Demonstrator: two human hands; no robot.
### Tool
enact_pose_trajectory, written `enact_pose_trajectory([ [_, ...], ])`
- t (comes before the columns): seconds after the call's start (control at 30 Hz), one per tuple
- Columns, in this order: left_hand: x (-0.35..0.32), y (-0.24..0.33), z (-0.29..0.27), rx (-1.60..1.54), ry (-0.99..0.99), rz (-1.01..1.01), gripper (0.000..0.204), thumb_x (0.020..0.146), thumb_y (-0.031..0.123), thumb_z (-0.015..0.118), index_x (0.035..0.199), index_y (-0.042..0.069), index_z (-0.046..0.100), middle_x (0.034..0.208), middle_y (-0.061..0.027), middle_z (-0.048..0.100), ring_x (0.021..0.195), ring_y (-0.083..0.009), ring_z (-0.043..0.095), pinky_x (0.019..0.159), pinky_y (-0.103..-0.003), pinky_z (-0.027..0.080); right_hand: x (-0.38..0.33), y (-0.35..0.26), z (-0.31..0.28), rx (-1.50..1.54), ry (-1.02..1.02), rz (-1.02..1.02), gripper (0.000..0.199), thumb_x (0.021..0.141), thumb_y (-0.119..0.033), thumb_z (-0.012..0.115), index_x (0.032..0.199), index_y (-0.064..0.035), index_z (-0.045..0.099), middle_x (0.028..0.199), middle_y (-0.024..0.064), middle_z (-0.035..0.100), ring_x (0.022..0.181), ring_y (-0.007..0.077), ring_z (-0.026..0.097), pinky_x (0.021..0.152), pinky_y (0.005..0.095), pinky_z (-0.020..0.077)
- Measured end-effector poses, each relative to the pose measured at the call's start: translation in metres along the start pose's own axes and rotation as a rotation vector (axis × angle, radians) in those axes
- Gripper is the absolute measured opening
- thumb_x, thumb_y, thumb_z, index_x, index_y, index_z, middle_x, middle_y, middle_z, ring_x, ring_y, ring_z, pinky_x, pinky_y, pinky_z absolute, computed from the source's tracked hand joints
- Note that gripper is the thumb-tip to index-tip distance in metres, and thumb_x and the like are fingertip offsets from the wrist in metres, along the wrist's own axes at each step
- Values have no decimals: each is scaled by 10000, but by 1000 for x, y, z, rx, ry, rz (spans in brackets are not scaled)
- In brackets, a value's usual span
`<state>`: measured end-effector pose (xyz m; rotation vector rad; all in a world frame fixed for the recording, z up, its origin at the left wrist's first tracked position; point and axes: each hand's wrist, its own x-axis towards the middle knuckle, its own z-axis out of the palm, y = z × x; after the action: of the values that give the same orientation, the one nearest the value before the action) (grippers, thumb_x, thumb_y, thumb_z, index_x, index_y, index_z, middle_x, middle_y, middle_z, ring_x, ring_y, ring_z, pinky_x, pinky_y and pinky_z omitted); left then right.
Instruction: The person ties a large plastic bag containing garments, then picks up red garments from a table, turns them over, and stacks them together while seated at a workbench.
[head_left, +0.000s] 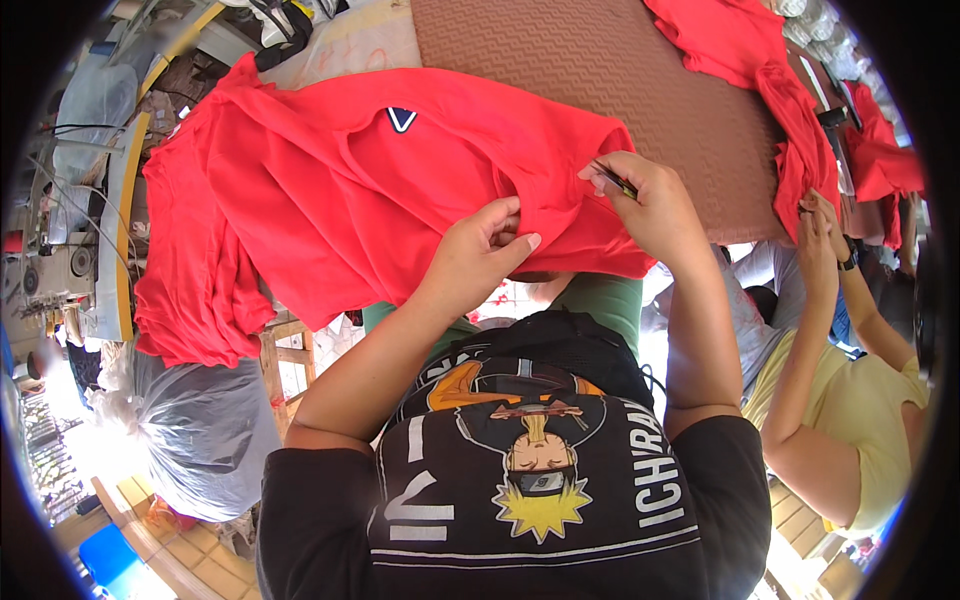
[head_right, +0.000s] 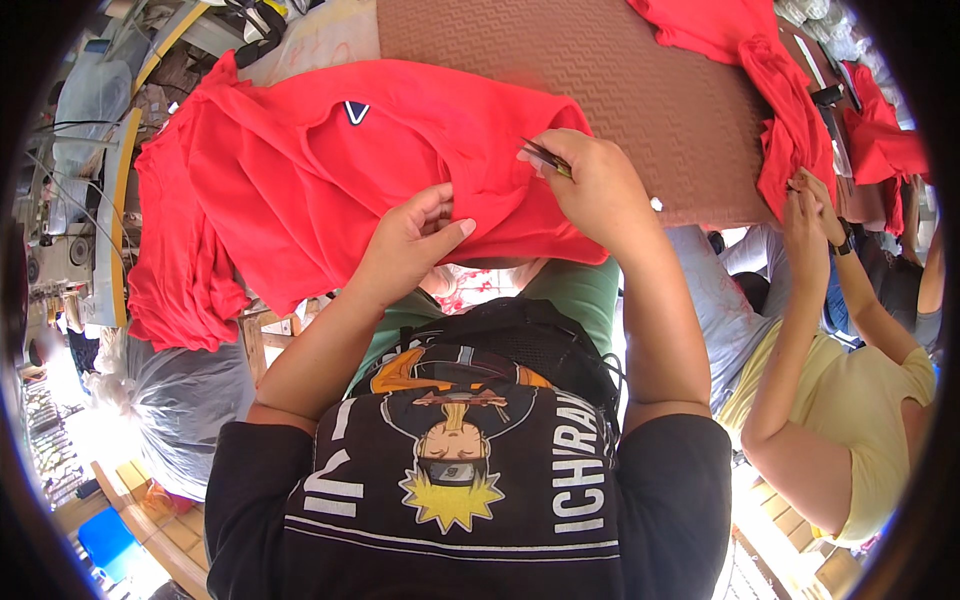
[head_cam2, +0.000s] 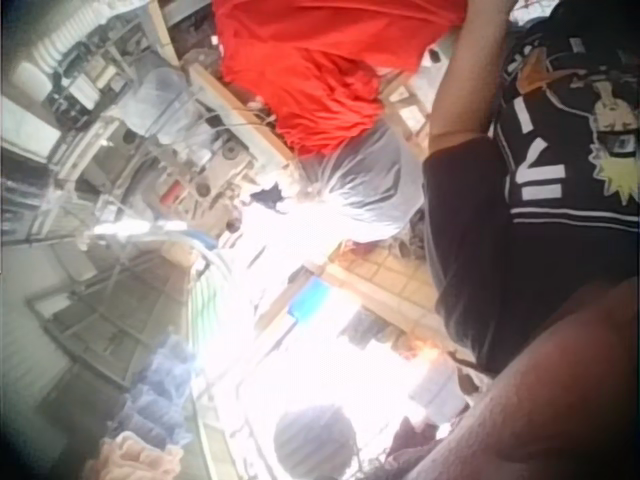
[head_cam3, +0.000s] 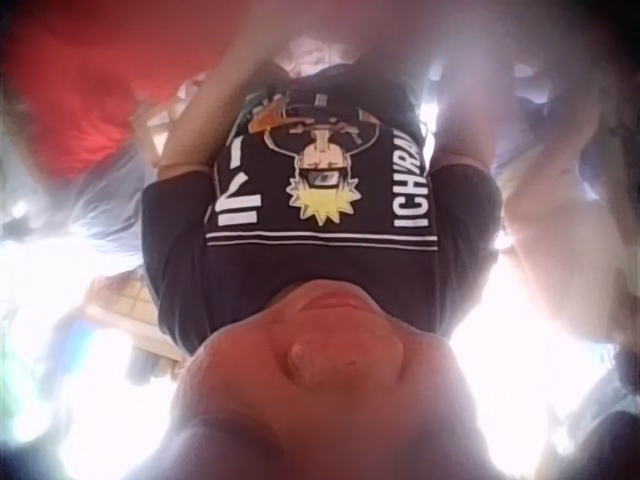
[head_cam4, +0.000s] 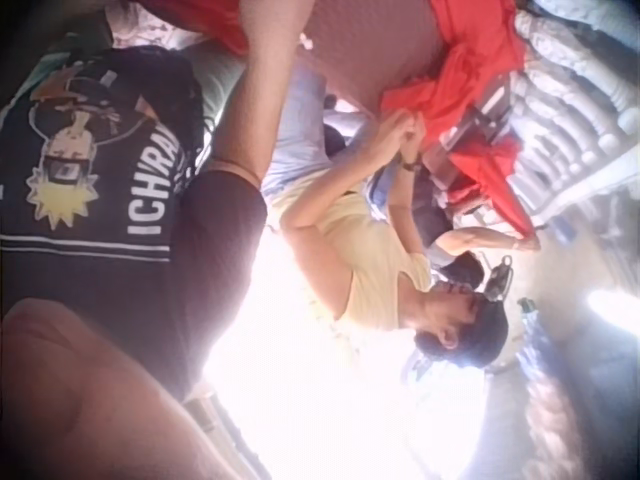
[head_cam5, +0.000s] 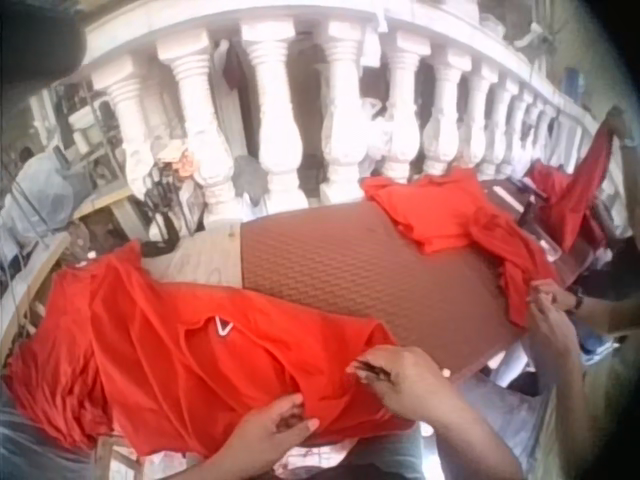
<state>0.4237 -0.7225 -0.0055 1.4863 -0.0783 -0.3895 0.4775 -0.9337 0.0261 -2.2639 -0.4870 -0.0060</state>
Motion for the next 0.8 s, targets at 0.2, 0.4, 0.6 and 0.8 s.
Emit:
enact_pose_trajectory([
  [0.2, -1, 4, 2, -160, 38, 41, 338, 861, 71, 586, 1178, -19, 511, 1043, -73, 623, 921, -95, 575, 838, -247, 458, -6, -8, 6, 165, -136, -72, 212, 741, -81, 691, 936, -20, 632, 814, 106, 610, 721, 232, 611, 650, 312, 473],
  [0.4, -2, 18, 4, -395, 64, -87, 267, 869, 72, 590, 1115, -23, 545, 1039, -71, 626, 945, -98, 577, 856, -252, 457, -10, -17, 13, 81, -18, -114, 218, 701, -46, 708, 895, -29, 611, 820, 88, 592, 702, 230, 612, 614, 311, 484],
  [0.6, 0, 21, 4, -517, 109, -120, 234, 860, 54, 599, 1077, -25, 558, 1027, -85, 629, 943, -109, 590, 860, -250, 468, -16, -20, 21, -55, 138, -268, 206, 677, 21, 703, 838, -23, 584, 790, 77, 575, 674, 186, 586, 587, 284, 462],
  [0.8, -6, 24, 11, -380, 193, 38, 238, 850, 27, 607, 1078, -22, 557, 1004, -88, 637, 915, -102, 599, 831, -242, 485, -19, -21, 15, 12, 78, -224, 262, 696, -60, 709, 929, -75, 590, 882, 68, 593, 727, 223, 628, 589, 296, 508],
])
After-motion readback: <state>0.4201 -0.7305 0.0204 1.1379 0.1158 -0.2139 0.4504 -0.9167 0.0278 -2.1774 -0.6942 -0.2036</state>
